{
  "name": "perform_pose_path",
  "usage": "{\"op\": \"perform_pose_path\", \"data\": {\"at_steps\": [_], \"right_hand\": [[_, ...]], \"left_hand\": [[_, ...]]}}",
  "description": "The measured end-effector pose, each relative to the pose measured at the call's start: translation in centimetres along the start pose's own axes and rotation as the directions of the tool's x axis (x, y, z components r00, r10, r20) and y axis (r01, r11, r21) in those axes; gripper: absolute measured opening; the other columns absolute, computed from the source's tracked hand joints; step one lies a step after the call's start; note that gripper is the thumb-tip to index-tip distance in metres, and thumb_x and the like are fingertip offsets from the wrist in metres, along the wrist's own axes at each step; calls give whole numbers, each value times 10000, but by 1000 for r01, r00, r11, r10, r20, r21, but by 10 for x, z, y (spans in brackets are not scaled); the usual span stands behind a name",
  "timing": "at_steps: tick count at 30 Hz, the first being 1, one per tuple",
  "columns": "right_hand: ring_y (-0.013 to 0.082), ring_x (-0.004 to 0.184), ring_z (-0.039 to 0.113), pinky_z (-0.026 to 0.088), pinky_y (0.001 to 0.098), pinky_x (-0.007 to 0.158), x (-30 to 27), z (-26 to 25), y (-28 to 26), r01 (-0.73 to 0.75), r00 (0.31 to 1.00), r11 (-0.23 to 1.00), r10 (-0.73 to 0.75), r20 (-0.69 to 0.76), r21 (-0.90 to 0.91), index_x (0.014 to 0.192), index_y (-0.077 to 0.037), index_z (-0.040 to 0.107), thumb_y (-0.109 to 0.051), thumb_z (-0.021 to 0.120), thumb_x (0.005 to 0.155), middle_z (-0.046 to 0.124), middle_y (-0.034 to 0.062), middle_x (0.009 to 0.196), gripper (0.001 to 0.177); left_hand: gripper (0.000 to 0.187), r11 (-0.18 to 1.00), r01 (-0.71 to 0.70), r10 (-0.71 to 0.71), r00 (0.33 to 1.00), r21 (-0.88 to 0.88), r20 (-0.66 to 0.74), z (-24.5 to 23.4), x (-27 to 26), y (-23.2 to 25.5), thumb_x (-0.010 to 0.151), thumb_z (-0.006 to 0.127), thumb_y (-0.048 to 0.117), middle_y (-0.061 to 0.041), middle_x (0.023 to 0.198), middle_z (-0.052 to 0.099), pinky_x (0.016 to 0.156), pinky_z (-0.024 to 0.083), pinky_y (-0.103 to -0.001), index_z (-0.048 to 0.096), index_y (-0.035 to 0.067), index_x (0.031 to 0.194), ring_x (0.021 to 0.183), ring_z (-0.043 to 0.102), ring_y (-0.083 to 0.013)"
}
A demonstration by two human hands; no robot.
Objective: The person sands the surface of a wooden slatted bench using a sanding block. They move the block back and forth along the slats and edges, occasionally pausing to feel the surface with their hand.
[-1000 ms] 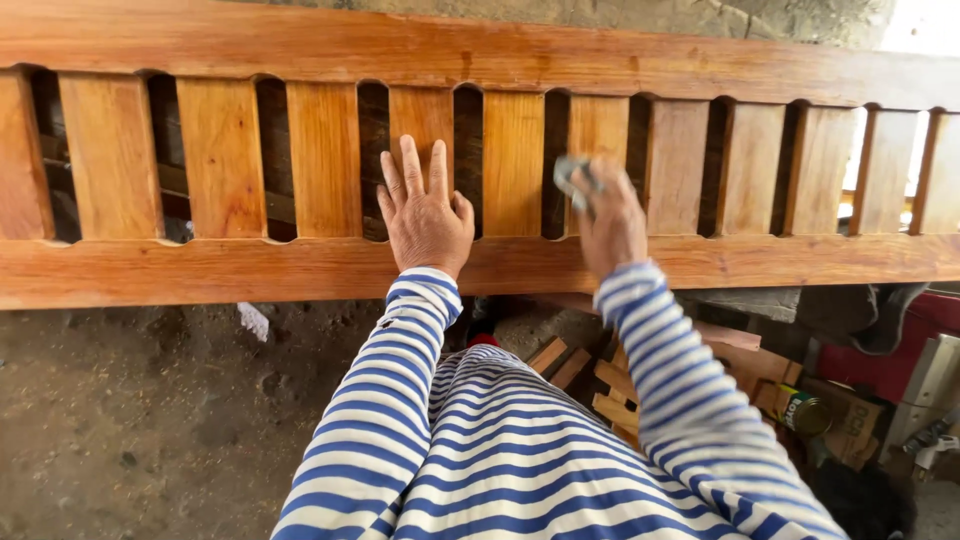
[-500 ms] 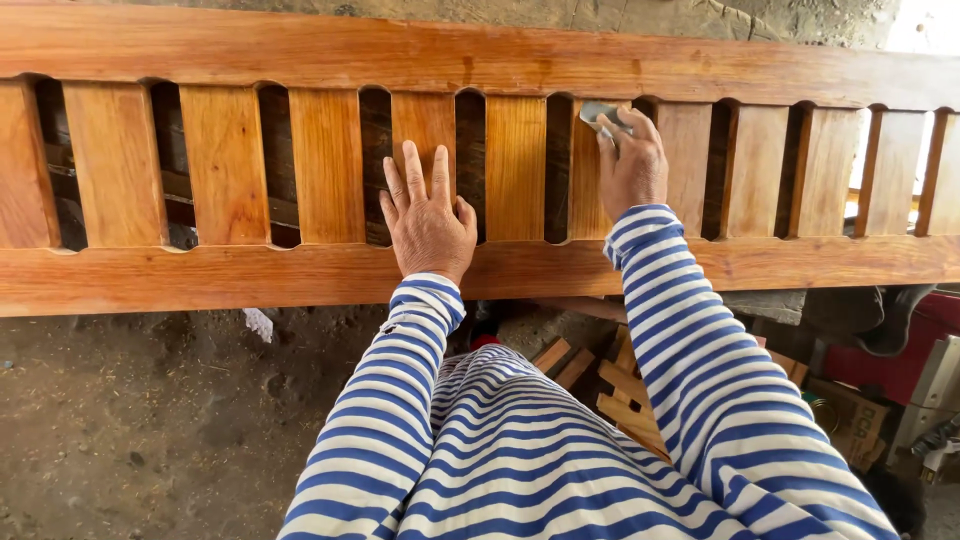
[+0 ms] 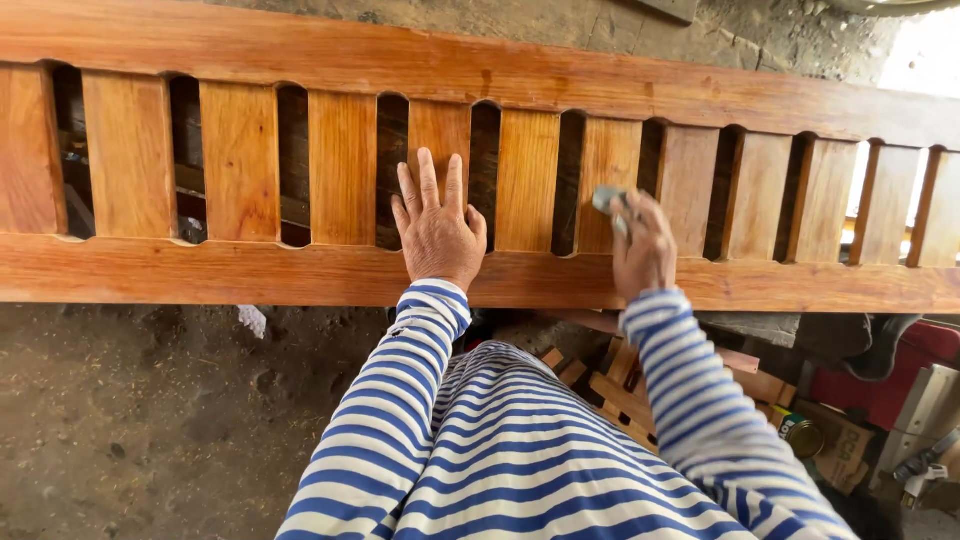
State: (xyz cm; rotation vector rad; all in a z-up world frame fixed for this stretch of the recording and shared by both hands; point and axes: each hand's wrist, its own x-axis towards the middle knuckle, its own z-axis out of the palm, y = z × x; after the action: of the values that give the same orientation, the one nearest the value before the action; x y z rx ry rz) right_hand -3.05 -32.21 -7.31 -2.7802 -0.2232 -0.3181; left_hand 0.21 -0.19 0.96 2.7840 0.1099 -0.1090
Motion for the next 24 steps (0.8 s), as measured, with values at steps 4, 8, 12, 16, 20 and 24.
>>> {"op": "perform_pose_path", "data": {"at_steps": [4,8,12,16,20,24], "right_hand": [[391,1284,572,460,476,1096,64,22,24,28,998,1000,-28,-56,10,1331,-94,716,-154,617,1039,638,177,1307,315],[397,1284,563,447,484,1101,65,31,23,21,998,1000,-22,-58,-7,1329,-109,722,-132,666,994,638,172,1301,340],[430,1317,536,389,525,1157,-4,-18,-44,72,997,997,-73,31,32,1388,-109,671,-99,618,945,618,212,1370,446],[352,1361,529,418,449,1161,-34,-47,-86,-53,990,994,39,135,96,1352,-147,679,-171,579,982,617,126,1373,384],[362,1313,562,429,477,1141,2,-14,-51,-3,997,997,-3,77,81,1303,-133,716,-127,573,1000,647,145,1297,335],[377,1248,592,482,486,1074,58,26,-3,139,990,990,-139,-25,-14,1297,-101,719,-121,617,1004,661,153,1257,312]], "left_hand": [[724,1000,3,-3,1000,5,-1,0,-1,-1,928,572,272,-164,1688,152,1188,280,-604,334,218,1610,1546,135,-443],[724,1000,-9,9,999,-1,-33,1,-2,-1,917,588,264,-168,1678,178,1179,295,-605,352,214,1600,1538,159,-446],[731,1000,-10,10,998,-1,-58,6,-1,-3,913,597,277,-162,1678,178,1177,300,-605,351,224,1600,1538,161,-441],[734,1000,-12,12,998,-3,-59,5,-3,-4,903,606,269,-168,1678,180,1173,301,-605,364,220,1594,1534,170,-451],[730,1000,-10,10,999,10,-42,4,-1,-1,912,596,277,-164,1680,176,1178,298,-599,356,220,1599,1539,156,-445],[715,1000,9,-9,1000,10,-3,0,-2,-1,935,576,276,-152,1688,152,1189,286,-595,342,226,1608,1547,136,-435]]}}
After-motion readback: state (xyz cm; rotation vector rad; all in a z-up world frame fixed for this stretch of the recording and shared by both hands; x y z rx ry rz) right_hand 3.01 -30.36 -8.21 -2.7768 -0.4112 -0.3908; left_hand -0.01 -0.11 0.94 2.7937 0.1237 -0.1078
